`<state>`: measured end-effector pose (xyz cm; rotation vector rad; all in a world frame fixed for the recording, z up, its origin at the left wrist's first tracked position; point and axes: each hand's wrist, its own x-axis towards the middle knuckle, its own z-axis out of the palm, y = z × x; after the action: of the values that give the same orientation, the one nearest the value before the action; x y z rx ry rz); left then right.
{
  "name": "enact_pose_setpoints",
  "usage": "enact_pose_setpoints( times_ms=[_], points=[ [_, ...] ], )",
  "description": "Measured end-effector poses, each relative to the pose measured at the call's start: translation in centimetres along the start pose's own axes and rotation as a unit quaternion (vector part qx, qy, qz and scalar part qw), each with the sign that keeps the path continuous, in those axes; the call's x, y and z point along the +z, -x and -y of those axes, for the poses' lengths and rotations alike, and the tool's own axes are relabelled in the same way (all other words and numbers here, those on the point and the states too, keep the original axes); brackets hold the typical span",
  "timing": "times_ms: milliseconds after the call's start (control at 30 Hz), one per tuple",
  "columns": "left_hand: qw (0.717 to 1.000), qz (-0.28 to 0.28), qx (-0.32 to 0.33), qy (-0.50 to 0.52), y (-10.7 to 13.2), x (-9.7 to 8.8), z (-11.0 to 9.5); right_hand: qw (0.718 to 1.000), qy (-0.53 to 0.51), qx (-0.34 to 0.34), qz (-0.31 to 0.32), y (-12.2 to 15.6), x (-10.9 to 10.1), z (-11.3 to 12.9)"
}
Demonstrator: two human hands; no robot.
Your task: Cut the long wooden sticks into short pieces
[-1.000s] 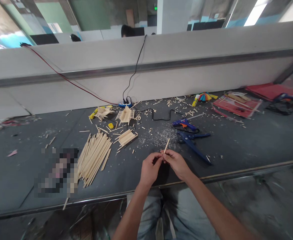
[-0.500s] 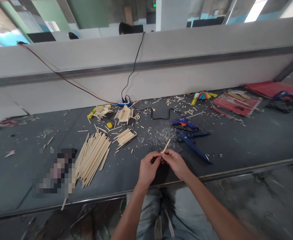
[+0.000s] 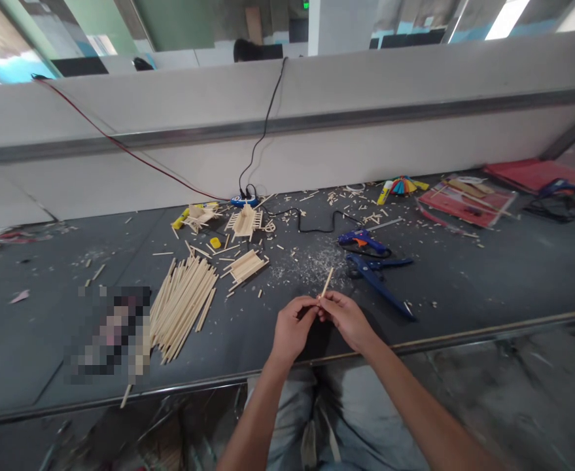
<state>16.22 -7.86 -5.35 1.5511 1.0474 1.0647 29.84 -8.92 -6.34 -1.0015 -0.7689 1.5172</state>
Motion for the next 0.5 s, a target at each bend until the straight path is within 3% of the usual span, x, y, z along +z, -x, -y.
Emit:
enact_pose_setpoints(
  times_ms=[500],
  points=[
    [1.0, -0.016, 0.005, 0.001, 0.01, 0.1, -0.14, 0.999, -0.027, 0.025, 0.009, 0.04, 0.12, 0.5]
  ],
)
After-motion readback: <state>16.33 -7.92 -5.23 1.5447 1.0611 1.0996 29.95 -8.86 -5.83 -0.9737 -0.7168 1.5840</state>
